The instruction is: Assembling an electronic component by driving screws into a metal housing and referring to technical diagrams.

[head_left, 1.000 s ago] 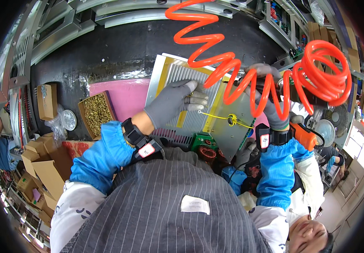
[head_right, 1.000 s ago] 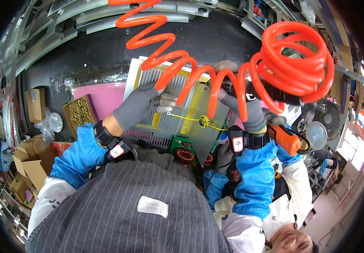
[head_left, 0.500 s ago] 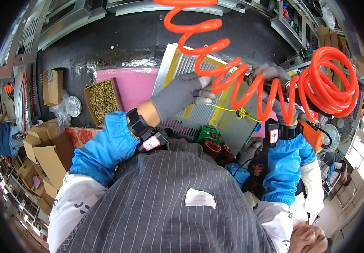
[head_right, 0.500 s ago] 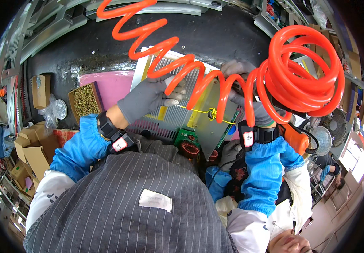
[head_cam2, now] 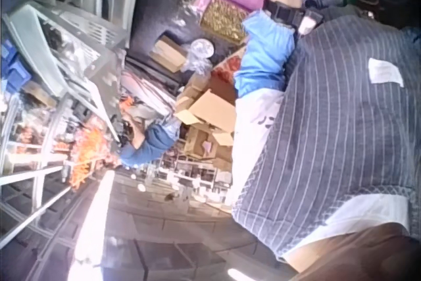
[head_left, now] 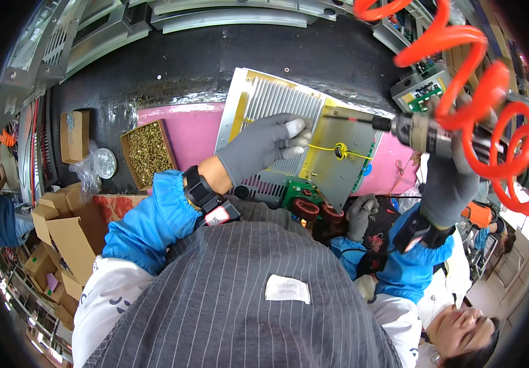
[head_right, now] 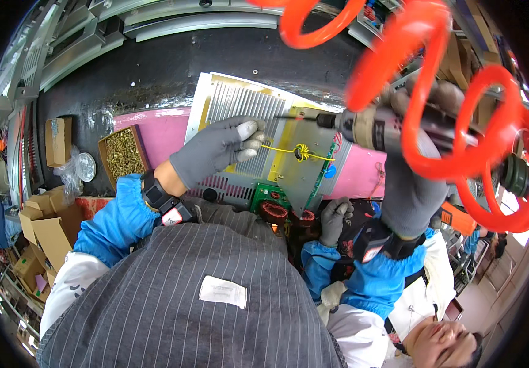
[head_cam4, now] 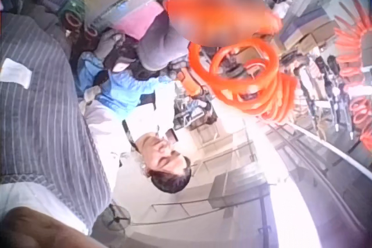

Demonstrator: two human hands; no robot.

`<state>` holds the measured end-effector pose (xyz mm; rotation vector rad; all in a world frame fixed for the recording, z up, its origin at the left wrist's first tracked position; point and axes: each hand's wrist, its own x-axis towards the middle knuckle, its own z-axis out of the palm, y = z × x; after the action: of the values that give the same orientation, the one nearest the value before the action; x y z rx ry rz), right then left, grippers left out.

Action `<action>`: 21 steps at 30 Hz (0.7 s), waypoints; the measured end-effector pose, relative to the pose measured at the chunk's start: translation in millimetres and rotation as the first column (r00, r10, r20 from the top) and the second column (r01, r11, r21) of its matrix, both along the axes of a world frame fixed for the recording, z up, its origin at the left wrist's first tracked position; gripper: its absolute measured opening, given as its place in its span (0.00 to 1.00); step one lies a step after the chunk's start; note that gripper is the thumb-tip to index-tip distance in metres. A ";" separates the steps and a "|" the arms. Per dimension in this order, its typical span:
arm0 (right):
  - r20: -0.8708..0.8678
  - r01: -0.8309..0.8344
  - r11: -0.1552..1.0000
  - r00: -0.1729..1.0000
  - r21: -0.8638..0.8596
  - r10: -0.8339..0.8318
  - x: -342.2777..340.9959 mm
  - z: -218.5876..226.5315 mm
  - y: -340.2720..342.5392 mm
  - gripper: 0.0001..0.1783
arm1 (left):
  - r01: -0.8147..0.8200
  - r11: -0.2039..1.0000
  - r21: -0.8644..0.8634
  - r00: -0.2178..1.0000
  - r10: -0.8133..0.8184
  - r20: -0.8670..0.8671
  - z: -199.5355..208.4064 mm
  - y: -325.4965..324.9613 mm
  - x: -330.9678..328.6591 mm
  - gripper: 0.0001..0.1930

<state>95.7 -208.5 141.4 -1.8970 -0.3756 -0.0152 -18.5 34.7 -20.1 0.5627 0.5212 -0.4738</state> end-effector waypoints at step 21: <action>-0.136 0.253 0.886 0.967 0.388 -0.217 -140.9 2.3 14.6 0.22 | -0.055 0.818 -0.573 0.997 0.015 -0.074 -3.1 -44.3 -71.4 0.16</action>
<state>-45.1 -194.0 143.7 -1.5148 -0.0683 -0.1593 -89.9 -9.5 -23.2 -0.0493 0.4205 -0.5855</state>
